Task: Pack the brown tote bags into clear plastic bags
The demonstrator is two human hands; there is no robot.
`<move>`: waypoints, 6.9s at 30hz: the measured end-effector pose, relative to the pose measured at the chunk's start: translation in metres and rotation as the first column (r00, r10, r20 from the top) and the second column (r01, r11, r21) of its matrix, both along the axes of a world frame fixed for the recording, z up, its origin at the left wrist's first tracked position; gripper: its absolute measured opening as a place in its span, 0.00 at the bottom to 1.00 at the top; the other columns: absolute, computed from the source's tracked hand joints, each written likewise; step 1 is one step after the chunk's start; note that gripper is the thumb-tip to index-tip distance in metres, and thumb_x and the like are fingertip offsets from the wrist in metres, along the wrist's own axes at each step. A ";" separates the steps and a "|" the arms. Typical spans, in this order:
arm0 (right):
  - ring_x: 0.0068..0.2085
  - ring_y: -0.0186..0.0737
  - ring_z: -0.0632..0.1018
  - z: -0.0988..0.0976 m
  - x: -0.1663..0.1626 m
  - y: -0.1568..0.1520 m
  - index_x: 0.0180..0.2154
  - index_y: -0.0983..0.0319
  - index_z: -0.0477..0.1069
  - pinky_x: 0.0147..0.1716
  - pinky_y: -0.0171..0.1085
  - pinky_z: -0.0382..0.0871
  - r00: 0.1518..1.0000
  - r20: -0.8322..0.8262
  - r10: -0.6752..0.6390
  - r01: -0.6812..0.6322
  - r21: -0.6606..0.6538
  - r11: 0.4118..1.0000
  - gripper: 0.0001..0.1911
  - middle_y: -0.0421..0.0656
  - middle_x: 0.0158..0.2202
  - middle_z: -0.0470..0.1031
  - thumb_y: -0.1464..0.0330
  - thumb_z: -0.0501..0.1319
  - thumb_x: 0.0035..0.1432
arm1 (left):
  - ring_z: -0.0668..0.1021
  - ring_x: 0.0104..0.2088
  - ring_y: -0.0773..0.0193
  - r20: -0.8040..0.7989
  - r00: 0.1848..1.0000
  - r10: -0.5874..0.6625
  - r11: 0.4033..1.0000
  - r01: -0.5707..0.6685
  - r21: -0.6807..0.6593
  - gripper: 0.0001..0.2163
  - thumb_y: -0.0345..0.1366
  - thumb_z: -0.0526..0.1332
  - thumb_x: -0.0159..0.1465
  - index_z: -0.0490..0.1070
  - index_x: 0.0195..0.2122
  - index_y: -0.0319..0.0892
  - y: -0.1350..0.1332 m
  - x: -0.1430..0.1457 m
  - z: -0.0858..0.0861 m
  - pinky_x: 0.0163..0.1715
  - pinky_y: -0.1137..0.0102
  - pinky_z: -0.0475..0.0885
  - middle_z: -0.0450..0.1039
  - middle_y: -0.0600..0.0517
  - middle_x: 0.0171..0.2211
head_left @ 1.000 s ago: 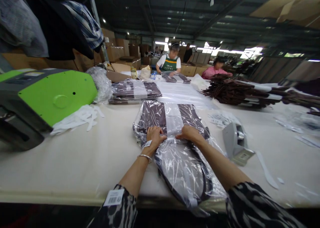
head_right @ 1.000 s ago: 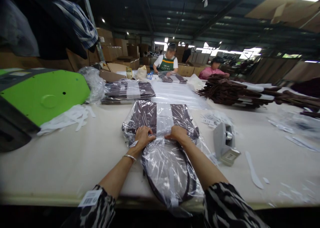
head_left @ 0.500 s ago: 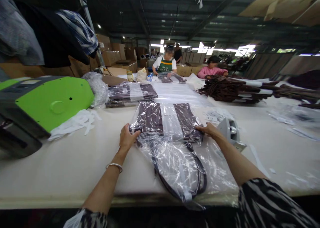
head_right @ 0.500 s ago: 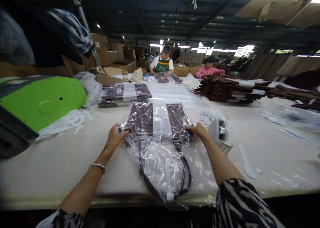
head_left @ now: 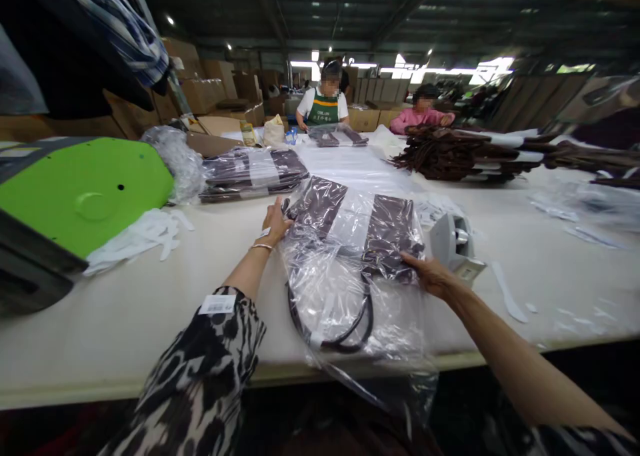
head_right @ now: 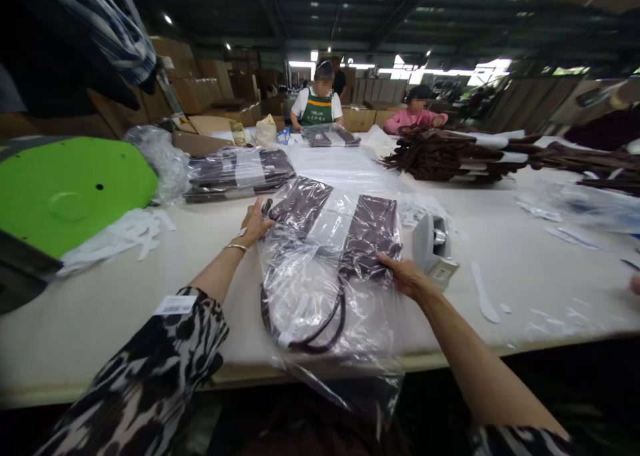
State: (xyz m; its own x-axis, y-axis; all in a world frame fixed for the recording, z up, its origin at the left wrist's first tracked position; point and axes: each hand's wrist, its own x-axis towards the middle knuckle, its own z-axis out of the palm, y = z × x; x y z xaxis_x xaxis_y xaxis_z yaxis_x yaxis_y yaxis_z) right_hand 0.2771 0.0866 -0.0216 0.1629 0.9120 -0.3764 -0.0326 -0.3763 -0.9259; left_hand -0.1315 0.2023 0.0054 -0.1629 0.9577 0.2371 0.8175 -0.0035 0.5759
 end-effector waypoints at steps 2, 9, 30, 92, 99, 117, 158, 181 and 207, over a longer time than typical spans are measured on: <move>0.33 0.44 0.81 0.001 -0.002 -0.030 0.34 0.64 0.74 0.33 0.42 0.79 0.991 -0.133 0.012 -0.023 -0.079 0.997 0.18 0.48 0.35 0.81 0.63 0.75 0.42 | 0.64 0.63 0.46 -0.074 0.997 -0.027 0.997 0.031 0.063 0.35 0.32 0.66 0.58 0.54 0.65 0.40 -0.007 0.014 0.008 0.60 0.57 0.61 0.56 0.39 0.65; 0.35 0.42 0.81 -0.005 -0.032 -0.127 0.30 0.64 0.74 0.40 0.39 0.78 0.914 -0.406 0.005 -0.122 -0.262 0.957 0.19 0.43 0.31 0.80 0.66 0.79 0.38 | 0.59 0.66 0.48 -0.197 0.711 -0.675 0.731 0.680 -0.052 0.35 0.42 0.68 0.54 0.60 0.62 0.44 -0.161 0.115 -0.006 0.65 0.54 0.56 0.60 0.43 0.65; 0.29 0.39 0.80 -0.041 -0.054 -0.167 0.30 0.64 0.75 0.25 0.33 0.75 0.970 -0.232 0.069 -0.118 -0.206 0.971 0.24 0.40 0.26 0.77 0.56 0.78 0.35 | 0.55 0.68 0.47 -0.609 0.600 -0.519 0.772 0.634 -0.034 0.17 0.34 0.50 0.69 0.66 0.58 0.44 -0.222 0.141 -0.040 0.65 0.46 0.53 0.54 0.43 0.68; 0.28 0.38 0.74 0.000 -0.143 -0.001 0.29 0.59 0.73 0.30 0.33 0.60 0.525 0.851 -0.005 -0.640 0.399 0.656 0.20 0.41 0.26 0.75 0.56 0.52 0.67 | 0.77 0.48 0.60 0.388 0.660 -0.643 0.672 0.730 -0.128 0.21 0.44 0.43 0.72 0.76 0.46 0.44 -0.188 -0.001 0.017 0.55 0.65 0.65 0.81 0.51 0.40; 0.29 0.38 0.75 -0.022 -0.145 0.006 0.30 0.58 0.75 0.31 0.33 0.60 0.500 0.864 0.058 -0.669 0.343 0.660 0.19 0.41 0.27 0.77 0.57 0.53 0.66 | 0.77 0.36 0.60 -0.043 0.941 -0.336 0.936 0.328 -0.125 0.05 0.33 0.61 0.64 0.73 0.31 0.44 -0.216 0.016 -0.030 0.50 0.60 0.66 0.77 0.53 0.30; 0.27 0.36 0.71 -0.016 -0.148 0.012 0.31 0.61 0.77 0.29 0.32 0.61 0.731 0.658 0.180 -0.529 0.380 0.759 0.18 0.38 0.23 0.71 0.56 0.56 0.61 | 0.78 0.35 0.60 -0.062 0.990 -0.123 0.992 0.124 0.004 0.12 0.38 0.54 0.69 0.72 0.29 0.44 -0.218 0.002 -0.037 0.48 0.60 0.65 0.77 0.54 0.26; 0.31 0.39 0.76 -0.012 -0.170 0.032 0.30 0.56 0.78 0.31 0.33 0.58 0.566 0.808 0.164 -0.419 0.110 0.901 0.12 0.39 0.27 0.77 0.57 0.60 0.59 | 0.64 0.20 0.72 0.435 0.827 -0.356 0.812 0.504 -0.294 0.11 0.41 0.68 0.50 0.71 0.23 0.39 -0.014 0.062 -0.023 0.20 0.75 0.57 0.64 0.60 0.17; 0.33 0.43 0.76 0.005 -0.152 0.030 0.30 0.58 0.72 0.29 0.35 0.55 0.363 0.900 0.240 -0.435 -0.064 0.898 0.12 0.42 0.29 0.77 0.57 0.60 0.57 | 0.71 0.48 0.57 -0.154 0.920 -0.360 0.933 0.357 -0.050 0.02 0.33 0.67 0.56 0.76 0.27 0.44 -0.016 0.053 -0.031 0.56 0.59 0.57 0.75 0.52 0.40; 0.32 0.41 0.77 0.020 0.112 -0.029 0.28 0.64 0.76 0.31 0.38 0.68 0.781 0.360 -0.511 0.462 0.218 0.860 0.24 0.46 0.29 0.78 0.49 0.66 0.42 | 0.76 0.42 0.57 -0.161 0.932 -0.326 0.938 0.297 -0.176 0.05 0.38 0.63 0.57 0.78 0.30 0.44 0.000 0.055 -0.023 0.41 0.68 0.64 0.80 0.52 0.37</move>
State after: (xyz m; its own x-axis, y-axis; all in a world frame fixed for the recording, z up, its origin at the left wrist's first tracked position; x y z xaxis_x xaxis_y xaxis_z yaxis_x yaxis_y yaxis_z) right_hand 0.3889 0.0579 -0.0019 0.7070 0.7023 -0.0837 0.1904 -0.3030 -0.9338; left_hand -0.0764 0.2024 -0.0175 0.1825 0.9793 0.0876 0.8809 -0.2025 0.4278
